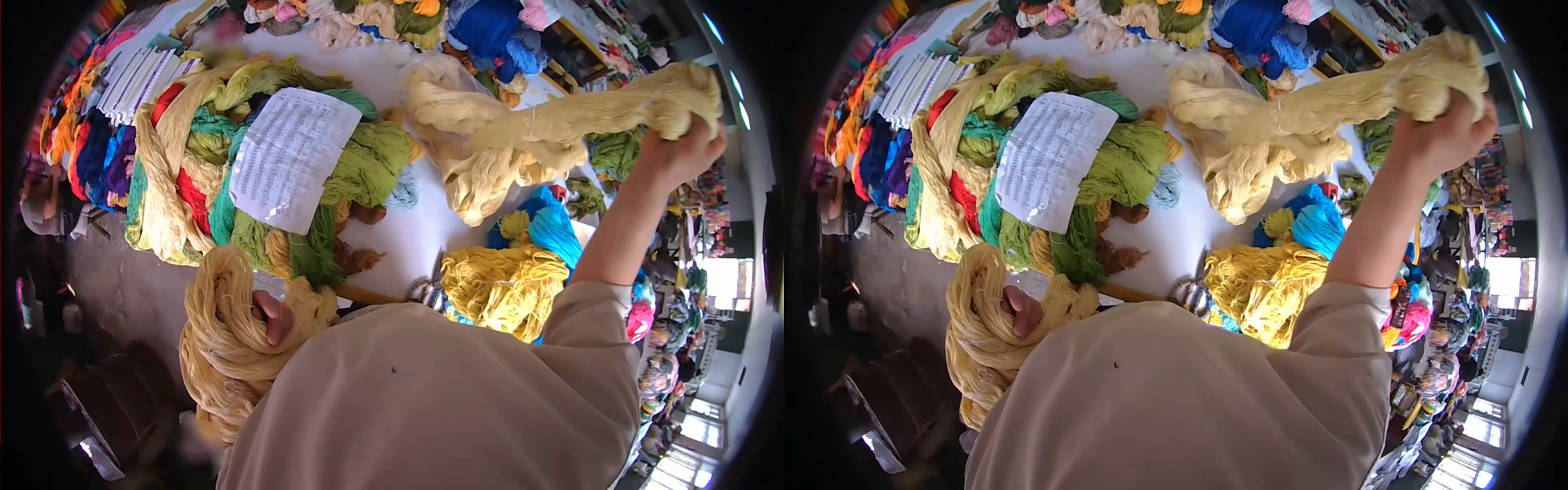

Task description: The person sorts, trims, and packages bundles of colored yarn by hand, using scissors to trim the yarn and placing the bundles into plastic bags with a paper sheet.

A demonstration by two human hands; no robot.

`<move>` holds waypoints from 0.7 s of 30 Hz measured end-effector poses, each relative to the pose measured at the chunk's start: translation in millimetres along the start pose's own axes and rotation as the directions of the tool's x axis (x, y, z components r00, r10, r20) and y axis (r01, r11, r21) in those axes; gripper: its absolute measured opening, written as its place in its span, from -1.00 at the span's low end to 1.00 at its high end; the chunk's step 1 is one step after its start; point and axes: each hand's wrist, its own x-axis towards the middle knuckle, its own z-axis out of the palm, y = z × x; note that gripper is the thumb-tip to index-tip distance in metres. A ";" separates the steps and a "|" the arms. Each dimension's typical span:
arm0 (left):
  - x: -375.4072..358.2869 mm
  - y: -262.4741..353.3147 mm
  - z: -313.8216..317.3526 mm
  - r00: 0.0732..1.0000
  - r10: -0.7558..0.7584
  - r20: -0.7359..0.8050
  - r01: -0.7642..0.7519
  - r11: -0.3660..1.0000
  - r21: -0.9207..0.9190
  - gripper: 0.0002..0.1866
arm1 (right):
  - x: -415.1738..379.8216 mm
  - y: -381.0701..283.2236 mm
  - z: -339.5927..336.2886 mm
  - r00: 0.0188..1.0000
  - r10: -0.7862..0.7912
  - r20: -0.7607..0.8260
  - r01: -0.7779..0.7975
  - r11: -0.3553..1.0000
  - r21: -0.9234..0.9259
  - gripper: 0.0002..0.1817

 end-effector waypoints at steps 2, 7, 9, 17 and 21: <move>2.2 2.6 9.8 0.996 -0.011 -0.089 0.011 1.000 -0.001 -0.69 | 24.1 -10.3 6.7 0.998 -0.055 -0.006 0.055 0.998 -0.028 -0.72; 3.3 0.0 -8.6 0.999 -0.013 0.036 0.016 0.996 -0.085 -0.67 | 105.9 -9.5 16.6 0.990 -0.016 0.137 0.000 0.994 0.113 -0.67; 4.9 -2.8 -13.2 0.999 0.013 0.046 -0.008 0.994 -0.111 -0.67 | 117.7 4.9 20.0 0.983 0.085 0.162 -0.112 0.980 0.166 -0.67; 9.2 -3.6 -23.5 0.997 -0.045 0.069 0.050 0.996 -0.076 -0.67 | 43.2 131.6 37.0 0.912 0.313 0.266 -0.206 0.909 -0.363 -0.59; 6.1 -7.5 -27.4 0.997 -0.059 0.039 0.061 0.997 -0.046 -0.67 | -48.8 188.9 -14.4 0.495 0.626 0.602 -0.065 0.718 -0.693 -0.20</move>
